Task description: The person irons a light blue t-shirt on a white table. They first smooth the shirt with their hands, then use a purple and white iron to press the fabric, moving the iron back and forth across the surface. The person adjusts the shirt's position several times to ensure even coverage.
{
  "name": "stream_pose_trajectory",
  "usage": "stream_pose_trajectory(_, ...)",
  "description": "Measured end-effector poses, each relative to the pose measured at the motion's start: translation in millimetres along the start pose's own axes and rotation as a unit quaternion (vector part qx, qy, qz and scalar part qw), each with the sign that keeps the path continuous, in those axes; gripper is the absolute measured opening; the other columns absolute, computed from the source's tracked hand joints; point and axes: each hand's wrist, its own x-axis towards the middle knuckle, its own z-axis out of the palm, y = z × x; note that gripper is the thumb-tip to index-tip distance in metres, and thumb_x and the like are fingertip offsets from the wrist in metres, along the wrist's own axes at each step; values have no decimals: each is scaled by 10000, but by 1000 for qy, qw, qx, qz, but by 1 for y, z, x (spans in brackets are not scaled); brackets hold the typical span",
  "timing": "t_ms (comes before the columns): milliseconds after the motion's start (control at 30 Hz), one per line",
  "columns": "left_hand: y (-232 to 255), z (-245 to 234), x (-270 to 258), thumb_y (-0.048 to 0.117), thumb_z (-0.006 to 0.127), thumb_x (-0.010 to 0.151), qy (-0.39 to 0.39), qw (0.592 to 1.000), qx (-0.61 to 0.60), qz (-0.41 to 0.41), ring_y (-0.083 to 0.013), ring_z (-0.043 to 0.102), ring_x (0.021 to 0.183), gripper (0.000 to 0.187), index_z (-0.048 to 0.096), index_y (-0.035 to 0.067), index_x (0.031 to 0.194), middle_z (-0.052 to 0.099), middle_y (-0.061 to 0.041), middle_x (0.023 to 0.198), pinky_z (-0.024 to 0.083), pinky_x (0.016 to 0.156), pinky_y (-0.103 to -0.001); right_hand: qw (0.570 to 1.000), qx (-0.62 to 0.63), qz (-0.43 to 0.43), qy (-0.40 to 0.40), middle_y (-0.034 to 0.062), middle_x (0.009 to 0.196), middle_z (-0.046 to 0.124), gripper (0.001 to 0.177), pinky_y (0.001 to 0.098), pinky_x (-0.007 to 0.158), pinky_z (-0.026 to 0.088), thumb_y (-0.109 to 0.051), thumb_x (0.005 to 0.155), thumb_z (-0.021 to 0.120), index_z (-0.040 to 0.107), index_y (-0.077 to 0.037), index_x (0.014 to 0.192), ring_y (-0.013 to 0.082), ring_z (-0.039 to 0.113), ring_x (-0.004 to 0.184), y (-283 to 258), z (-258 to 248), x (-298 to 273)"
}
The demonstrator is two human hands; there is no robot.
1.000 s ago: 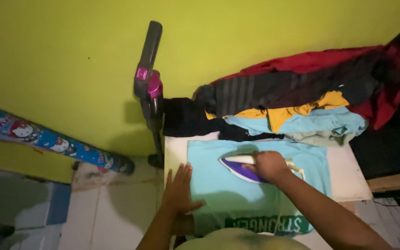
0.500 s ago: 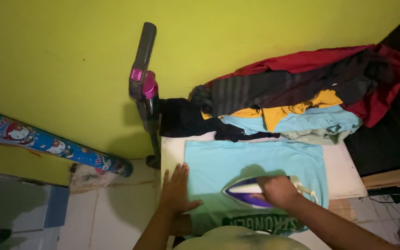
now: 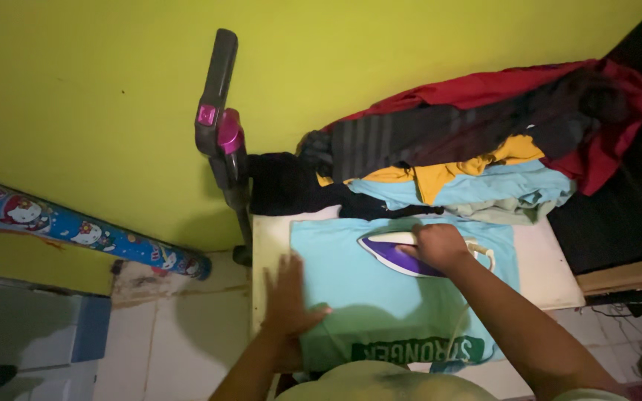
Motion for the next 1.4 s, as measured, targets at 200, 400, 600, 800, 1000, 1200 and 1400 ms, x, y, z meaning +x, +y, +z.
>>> stream_pose_trajectory(200, 63, 40, 20, 807, 612, 797, 7, 985, -107, 134, -393, 132, 1581, 1205, 254, -11, 1607, 188, -215, 1700, 84, 1233, -635, 1000, 16, -7, 2, 153, 726, 724, 574, 477, 692, 555, -667, 836, 661, 720, -96, 833, 354, 714, 730, 0, -2, -3)
stream_pose_trajectory(400, 78, 9, 25, 742, 695, 745, -82, 991, -27, 103, -334, 94, 1565, 1116, 287, 151, 1598, 193, -108, 1694, 0, 1192, -683, 998, 22, 14, -57, 154, 795, 734, 599, 495, 708, 556, -690, 812, 665, 720, -98, 886, 368, 712, 759, -3, -7, -25)
stream_pose_trajectory(600, 82, 2, 27, 726, 727, 726, -84, 992, -20, 93, -340, 74, 1547, 1126, 277, 144, 1579, 184, -111, 1676, -13, 1172, -698, 994, 81, -44, -51, 179, 831, 745, 575, 501, 676, 570, -654, 826, 664, 722, -102, 979, 395, 716, 730, -2, -8, -98)
stream_pose_trajectory(800, 80, 5, 25, 749, 728, 728, -27, 992, -24, 119, -360, 125, 1536, 1115, 326, 121, 1558, 229, -137, 1653, 42, 1143, -743, 997, 37, -12, -70, 155, 829, 743, 597, 465, 666, 580, -672, 827, 664, 710, -83, 912, 362, 725, 734, 11, 4, -135)
stream_pose_trajectory(1000, 91, -10, 30, 711, 744, 719, -115, 990, 1, 81, -355, 107, 1540, 1132, 274, 133, 1571, 187, -134, 1665, 48, 1159, -718, 997, 62, 3, -37, 168, 801, 749, 559, 486, 642, 575, -633, 827, 665, 731, -98, 976, 366, 721, 667, 58, 7, -98)
stream_pose_trajectory(1200, 96, -18, 30, 680, 758, 723, -125, 990, 14, 71, -346, 111, 1544, 1128, 258, 138, 1576, 189, -119, 1671, 41, 1182, -690, 999, 35, 9, 33, 158, 797, 741, 572, 486, 685, 566, -647, 830, 663, 730, -81, 882, 364, 720, 744, 103, 5, -56)
stream_pose_trajectory(1400, 99, -15, 30, 676, 752, 729, -135, 989, 23, 54, -331, 105, 1553, 1095, 267, 171, 1571, 191, -104, 1667, 31, 1196, -684, 998, 28, 18, -52, 171, 802, 736, 582, 493, 730, 554, -659, 864, 646, 739, -84, 868, 367, 713, 784, 108, -1, -66)
